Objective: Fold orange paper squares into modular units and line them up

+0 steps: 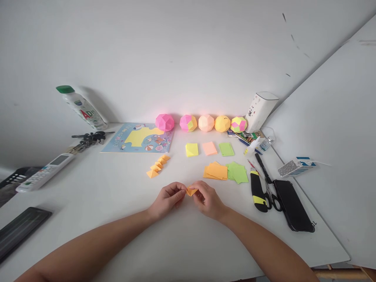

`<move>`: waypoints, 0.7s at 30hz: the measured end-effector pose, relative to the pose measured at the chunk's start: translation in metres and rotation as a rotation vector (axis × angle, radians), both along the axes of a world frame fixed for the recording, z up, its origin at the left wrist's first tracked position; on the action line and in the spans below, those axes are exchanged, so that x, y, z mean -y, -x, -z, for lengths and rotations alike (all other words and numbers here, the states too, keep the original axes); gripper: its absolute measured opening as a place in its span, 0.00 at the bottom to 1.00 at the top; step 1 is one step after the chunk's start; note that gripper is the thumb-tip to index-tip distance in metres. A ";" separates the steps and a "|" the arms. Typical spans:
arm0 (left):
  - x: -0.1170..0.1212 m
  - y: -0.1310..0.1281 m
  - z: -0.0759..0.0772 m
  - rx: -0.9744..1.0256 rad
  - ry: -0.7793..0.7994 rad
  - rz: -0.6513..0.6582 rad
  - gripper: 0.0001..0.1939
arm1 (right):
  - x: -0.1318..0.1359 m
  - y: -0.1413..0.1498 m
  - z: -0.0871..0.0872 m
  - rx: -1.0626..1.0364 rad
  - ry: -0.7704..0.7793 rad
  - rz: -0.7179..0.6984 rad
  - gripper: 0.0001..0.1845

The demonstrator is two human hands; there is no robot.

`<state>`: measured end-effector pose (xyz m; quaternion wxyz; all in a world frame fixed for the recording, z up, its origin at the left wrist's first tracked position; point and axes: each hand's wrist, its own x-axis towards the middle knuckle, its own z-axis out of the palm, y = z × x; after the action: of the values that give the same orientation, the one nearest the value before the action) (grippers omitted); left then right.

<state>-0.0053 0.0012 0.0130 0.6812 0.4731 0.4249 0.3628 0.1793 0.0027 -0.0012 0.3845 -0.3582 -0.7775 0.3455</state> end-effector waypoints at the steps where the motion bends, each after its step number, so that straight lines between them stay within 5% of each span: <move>1: 0.000 0.000 0.000 0.008 -0.003 0.000 0.15 | 0.000 0.000 -0.001 0.009 0.019 0.004 0.11; 6: 0.000 0.000 0.002 0.020 -0.031 -0.002 0.18 | 0.002 0.000 -0.004 0.025 0.150 0.023 0.06; 21: -0.002 -0.002 0.008 -0.026 -0.078 -0.021 0.14 | 0.000 -0.001 -0.016 -0.189 0.627 0.021 0.16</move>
<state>-0.0035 0.0032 0.0053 0.6530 0.4994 0.4240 0.3801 0.1799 0.0030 0.0151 0.3294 -0.4336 -0.5905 0.5956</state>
